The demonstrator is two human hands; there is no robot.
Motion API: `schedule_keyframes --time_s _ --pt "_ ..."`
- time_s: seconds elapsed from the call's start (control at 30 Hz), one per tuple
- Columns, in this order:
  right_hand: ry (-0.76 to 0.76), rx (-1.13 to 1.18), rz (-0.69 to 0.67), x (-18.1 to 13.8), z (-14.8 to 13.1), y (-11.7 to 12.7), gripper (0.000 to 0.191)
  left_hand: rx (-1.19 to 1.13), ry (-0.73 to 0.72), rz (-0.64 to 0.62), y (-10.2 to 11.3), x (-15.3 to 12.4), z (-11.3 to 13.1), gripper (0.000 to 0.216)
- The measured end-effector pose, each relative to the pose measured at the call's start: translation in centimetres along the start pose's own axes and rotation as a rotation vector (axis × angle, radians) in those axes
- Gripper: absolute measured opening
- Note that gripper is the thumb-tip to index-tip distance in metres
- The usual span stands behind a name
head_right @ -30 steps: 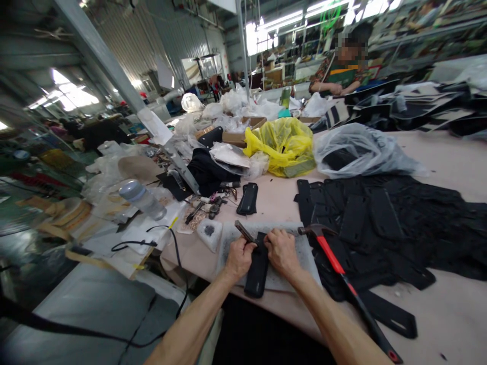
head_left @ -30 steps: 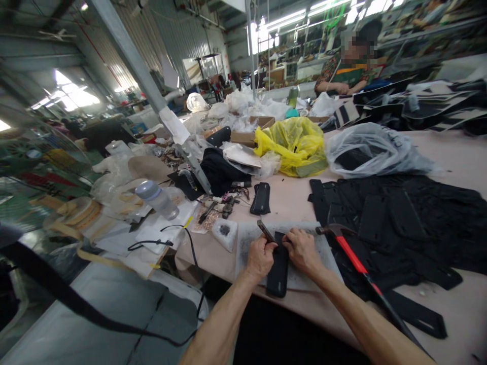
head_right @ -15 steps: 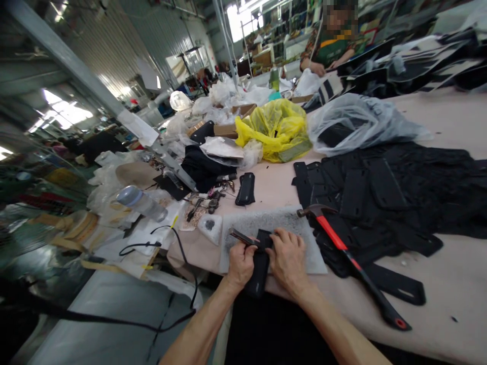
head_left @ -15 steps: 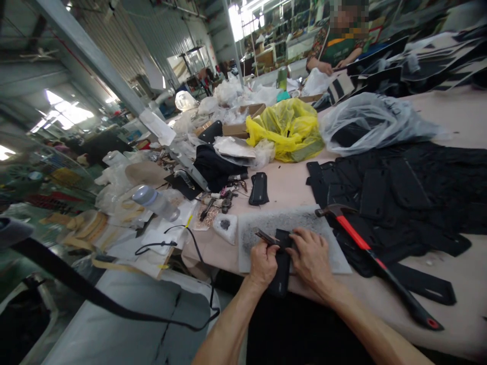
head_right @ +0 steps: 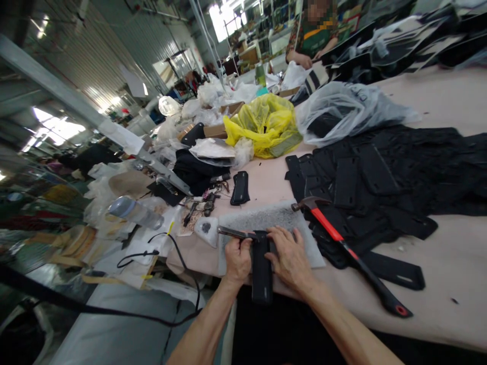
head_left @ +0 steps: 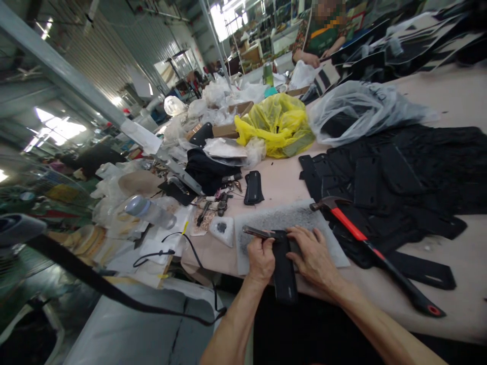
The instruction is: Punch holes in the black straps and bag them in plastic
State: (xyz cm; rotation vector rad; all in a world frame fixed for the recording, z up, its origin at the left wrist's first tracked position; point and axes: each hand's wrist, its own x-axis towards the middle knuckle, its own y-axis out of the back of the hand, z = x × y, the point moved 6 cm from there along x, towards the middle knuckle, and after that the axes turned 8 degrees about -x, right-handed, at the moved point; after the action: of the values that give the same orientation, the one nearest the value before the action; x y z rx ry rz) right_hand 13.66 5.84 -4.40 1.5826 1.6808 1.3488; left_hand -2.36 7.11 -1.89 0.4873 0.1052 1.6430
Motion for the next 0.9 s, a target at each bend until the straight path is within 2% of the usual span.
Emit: schedule_keyframes --time_s 0.1,0.27,0.9 --pt "-0.03 0.002 0.033 0.0 0.0 0.2 0.026 -0.018 -0.032 -0.06 -0.7 1.2 -0.1 0.019" --pt "-0.037 -0.01 0.036 0.0 0.2 0.1 0.028 -0.028 -0.054 -0.183 -1.8 2.1 -0.4 0.019" --pt "-0.031 -0.009 0.024 0.0 0.3 -0.1 0.029 0.025 -0.035 -0.339 -1.8 2.8 -0.4 0.018"
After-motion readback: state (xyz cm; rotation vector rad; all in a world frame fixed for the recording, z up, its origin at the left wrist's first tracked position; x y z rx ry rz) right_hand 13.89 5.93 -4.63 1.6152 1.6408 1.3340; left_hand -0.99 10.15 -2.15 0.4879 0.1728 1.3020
